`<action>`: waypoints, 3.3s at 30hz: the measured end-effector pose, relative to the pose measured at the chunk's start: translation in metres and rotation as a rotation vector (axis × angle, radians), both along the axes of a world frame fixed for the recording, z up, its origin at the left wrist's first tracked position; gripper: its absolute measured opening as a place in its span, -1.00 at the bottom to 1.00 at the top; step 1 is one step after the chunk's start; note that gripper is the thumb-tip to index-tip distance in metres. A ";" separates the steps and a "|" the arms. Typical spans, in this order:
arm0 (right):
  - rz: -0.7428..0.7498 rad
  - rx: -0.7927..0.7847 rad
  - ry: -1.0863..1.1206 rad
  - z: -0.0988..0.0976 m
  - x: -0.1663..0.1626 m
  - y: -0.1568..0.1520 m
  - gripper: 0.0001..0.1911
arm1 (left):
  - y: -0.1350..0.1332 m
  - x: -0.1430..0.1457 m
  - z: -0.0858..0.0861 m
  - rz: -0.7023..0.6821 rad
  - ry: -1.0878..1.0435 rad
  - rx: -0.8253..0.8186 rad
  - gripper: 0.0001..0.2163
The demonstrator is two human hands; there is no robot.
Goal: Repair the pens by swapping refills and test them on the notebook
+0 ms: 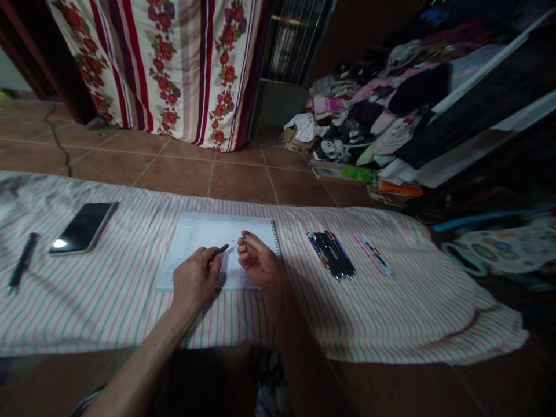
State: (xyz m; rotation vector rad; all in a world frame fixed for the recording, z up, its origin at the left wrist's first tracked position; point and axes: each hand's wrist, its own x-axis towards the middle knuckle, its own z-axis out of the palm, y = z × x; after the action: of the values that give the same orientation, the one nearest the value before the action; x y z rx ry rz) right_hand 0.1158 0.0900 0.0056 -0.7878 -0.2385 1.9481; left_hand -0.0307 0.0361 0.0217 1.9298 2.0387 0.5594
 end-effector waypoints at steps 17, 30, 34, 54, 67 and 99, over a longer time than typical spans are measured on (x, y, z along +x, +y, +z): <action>-0.007 0.047 -0.038 -0.001 -0.001 -0.001 -0.91 | 0.000 -0.001 -0.005 -0.017 -0.023 0.049 -0.73; -0.045 0.038 -0.072 -0.001 -0.003 0.000 -0.91 | 0.000 -0.001 -0.004 -0.008 -0.024 0.043 -0.73; -0.062 0.026 -0.099 0.002 -0.004 0.000 -0.92 | -0.001 -0.001 -0.004 -0.008 -0.030 0.032 -0.72; -0.098 0.650 -1.661 -0.020 0.007 -0.002 -0.87 | 0.001 0.001 -0.004 -0.007 -0.021 0.000 -0.73; -0.100 0.700 -1.867 -0.025 0.028 0.000 -0.75 | 0.001 0.004 -0.005 -0.024 -0.008 0.006 -0.73; -0.042 0.749 -1.957 -0.028 0.023 -0.002 -0.67 | -0.001 0.009 -0.006 -0.057 0.007 -0.006 -0.73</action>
State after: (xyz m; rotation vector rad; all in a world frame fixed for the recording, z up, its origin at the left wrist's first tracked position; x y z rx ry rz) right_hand 0.1392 0.0879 -0.0226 -1.7722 -1.8479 0.2659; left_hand -0.0221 0.0350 0.0161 1.9820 1.9802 0.5339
